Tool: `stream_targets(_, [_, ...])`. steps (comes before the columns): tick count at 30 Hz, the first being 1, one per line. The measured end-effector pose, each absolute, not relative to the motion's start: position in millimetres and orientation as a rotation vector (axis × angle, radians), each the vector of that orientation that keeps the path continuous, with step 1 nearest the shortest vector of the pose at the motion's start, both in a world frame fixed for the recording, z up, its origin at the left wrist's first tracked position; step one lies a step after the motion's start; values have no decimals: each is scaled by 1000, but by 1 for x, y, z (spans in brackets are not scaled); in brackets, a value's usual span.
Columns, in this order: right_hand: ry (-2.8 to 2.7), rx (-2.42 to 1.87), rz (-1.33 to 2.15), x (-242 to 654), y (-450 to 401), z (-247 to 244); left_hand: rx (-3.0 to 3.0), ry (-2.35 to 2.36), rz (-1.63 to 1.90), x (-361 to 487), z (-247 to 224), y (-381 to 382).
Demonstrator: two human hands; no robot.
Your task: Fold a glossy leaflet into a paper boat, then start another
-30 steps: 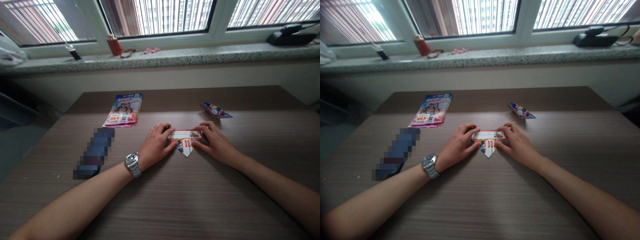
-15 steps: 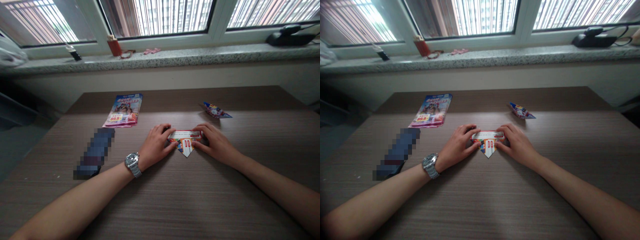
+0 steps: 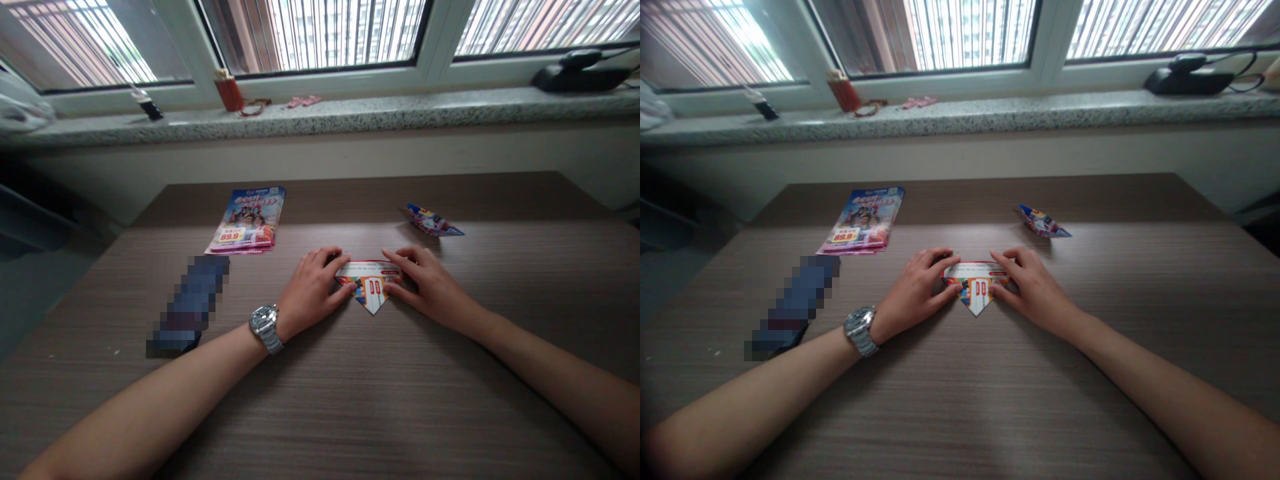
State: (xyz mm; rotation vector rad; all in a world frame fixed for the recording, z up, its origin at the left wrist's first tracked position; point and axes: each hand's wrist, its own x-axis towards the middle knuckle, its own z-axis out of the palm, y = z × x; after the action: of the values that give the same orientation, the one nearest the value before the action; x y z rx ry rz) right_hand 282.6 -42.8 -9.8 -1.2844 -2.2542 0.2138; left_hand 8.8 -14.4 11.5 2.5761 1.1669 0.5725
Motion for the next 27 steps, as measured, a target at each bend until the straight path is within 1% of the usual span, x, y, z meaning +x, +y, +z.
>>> stream_targets(10, [-2246, -1285, 266, 282, -43, -7, 2569, 1168, 561, 9, 12, -15])
stream_targets(14, [-2229, -1249, 323, 281, -44, -3, 2562, 1163, 577, 8, 11, -15])
stream_targets(27, [-2244, -1158, 354, 279, -44, 0, 2555, 1081, 644, 10, 14, -15])
